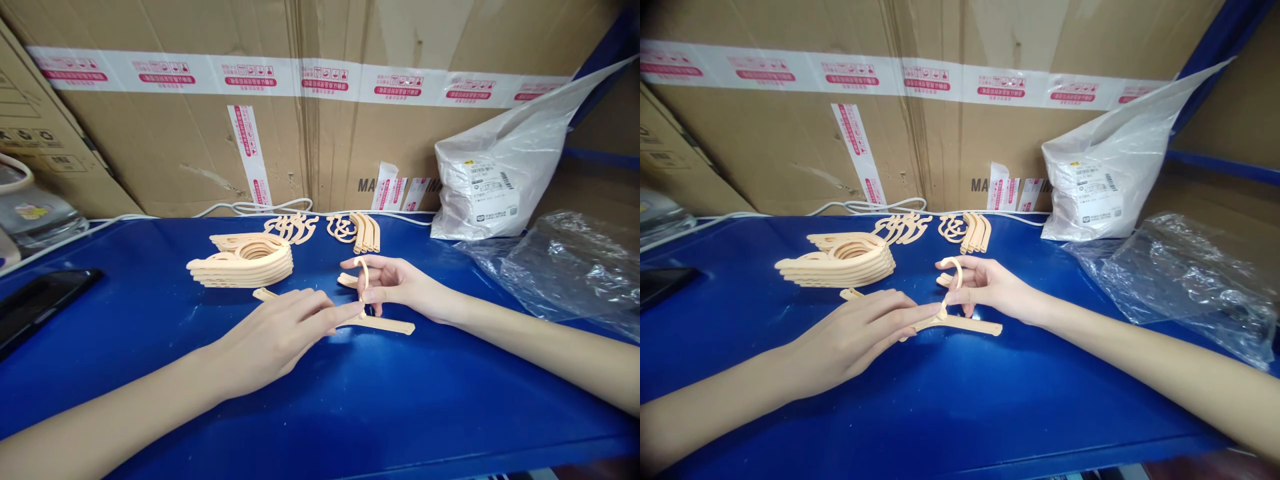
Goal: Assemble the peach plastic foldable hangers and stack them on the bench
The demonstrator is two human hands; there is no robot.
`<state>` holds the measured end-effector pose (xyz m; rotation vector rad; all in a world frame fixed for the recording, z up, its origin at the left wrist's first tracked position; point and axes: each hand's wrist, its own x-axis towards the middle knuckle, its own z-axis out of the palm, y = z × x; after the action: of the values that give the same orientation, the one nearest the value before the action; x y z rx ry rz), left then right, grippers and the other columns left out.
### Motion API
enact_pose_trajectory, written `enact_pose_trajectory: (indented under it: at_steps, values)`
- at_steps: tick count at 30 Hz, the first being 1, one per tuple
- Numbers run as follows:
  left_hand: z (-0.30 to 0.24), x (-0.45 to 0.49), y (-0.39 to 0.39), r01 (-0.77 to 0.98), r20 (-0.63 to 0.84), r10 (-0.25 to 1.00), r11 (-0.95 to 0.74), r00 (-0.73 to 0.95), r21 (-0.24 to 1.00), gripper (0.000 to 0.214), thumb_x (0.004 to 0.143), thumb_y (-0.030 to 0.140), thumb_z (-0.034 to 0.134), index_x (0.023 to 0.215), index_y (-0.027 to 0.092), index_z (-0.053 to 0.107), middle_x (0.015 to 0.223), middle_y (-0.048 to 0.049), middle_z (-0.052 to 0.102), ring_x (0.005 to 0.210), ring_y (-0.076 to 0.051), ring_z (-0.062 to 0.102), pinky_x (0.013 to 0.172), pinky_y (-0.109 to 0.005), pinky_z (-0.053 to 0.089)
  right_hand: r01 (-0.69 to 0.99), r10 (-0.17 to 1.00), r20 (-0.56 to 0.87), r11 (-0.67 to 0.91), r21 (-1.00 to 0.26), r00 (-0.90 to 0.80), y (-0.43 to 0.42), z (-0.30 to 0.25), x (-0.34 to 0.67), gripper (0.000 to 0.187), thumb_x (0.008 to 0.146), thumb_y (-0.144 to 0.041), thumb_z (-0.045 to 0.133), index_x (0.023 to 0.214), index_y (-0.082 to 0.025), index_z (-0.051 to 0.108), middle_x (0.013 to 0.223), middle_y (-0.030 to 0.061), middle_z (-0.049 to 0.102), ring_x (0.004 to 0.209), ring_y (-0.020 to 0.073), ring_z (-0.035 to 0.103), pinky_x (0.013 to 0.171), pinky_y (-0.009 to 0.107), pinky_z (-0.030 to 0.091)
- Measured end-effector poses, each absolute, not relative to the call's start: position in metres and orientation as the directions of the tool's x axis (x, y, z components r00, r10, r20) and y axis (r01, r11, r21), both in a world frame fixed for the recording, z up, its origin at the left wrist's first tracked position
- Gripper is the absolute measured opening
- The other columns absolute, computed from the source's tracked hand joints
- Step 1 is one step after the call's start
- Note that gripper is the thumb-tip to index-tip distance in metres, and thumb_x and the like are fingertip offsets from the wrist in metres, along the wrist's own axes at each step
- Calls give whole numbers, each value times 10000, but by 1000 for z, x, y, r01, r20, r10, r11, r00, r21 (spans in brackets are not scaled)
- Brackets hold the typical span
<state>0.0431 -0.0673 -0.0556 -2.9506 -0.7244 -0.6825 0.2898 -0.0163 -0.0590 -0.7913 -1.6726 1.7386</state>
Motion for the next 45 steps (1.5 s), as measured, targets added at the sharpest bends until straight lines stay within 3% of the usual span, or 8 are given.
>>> enact_pose_trajectory:
  at_steps: [7, 13, 21, 28, 35, 41, 45]
  values:
    - [-57, 42, -69, 471, 426, 450, -880, 785, 63, 429, 1003, 82, 358, 1408, 215, 411, 991, -26, 602, 823, -122, 571, 687, -221, 472, -35, 785, -12, -43, -998, -619, -17, -60, 289, 653, 777, -203, 768, 1347, -188, 449, 776, -36, 669, 612, 82, 621, 523, 188, 554]
    - [-60, 42, -72, 474, 419, 439, -880, 795, 24, 407, 1006, 98, 375, 1398, 196, 423, 1030, -42, 636, 861, -143, 596, 716, -259, 489, -45, 764, 22, -10, -999, -645, -16, -61, 290, 494, 800, -200, 750, 1208, -204, 472, 762, -32, 684, 636, 80, 629, 536, 170, 549]
    - [-57, 47, -72, 498, 443, 426, -865, 789, -56, 348, 1003, 104, 381, 1332, 147, 485, 953, -34, 636, 818, -165, 581, 689, -295, 459, -44, 796, 64, 47, -998, -601, -14, -62, 290, 488, 787, -201, 762, 1198, -211, 499, 716, -64, 624, 629, 91, 636, 516, 184, 558]
    - [-58, 48, -71, 536, 437, 501, -843, 747, 50, 319, 1032, 186, 330, 1288, 169, 520, 951, -43, 642, 819, -169, 599, 681, -280, 484, -27, 806, 9, -9, -1000, -592, -16, -62, 292, 555, 825, -231, 735, 1316, -209, 477, 797, -27, 682, 608, 76, 626, 587, 208, 550]
    - [-58, 47, -68, 540, 435, 554, -825, 710, 168, 334, 1041, 221, 310, 1330, 190, 476, 1032, -57, 655, 896, -160, 625, 733, -267, 517, -91, 824, 24, -34, -995, -566, -14, -63, 294, 533, 799, -228, 763, 1264, -209, 504, 828, -14, 699, 636, 78, 634, 604, 202, 533]
    - [-58, 47, -69, 534, 435, 552, -827, 711, 174, 383, 1045, 209, 295, 1417, 204, 386, 980, -29, 619, 786, -120, 603, 685, -210, 490, -111, 826, 19, -53, -992, -563, -14, -63, 295, 537, 793, -212, 761, 1254, -210, 485, 802, -16, 695, 701, 106, 663, 600, 202, 524]
    - [-58, 47, -69, 533, 417, 563, -823, 714, 199, 393, 1049, 221, 287, 1433, 229, 367, 1020, -31, 618, 818, -119, 613, 687, -203, 489, -106, 820, 18, -52, -993, -572, -14, -63, 295, 526, 791, -211, 760, 1239, -213, 484, 790, -20, 693, 704, 111, 665, 592, 203, 523]
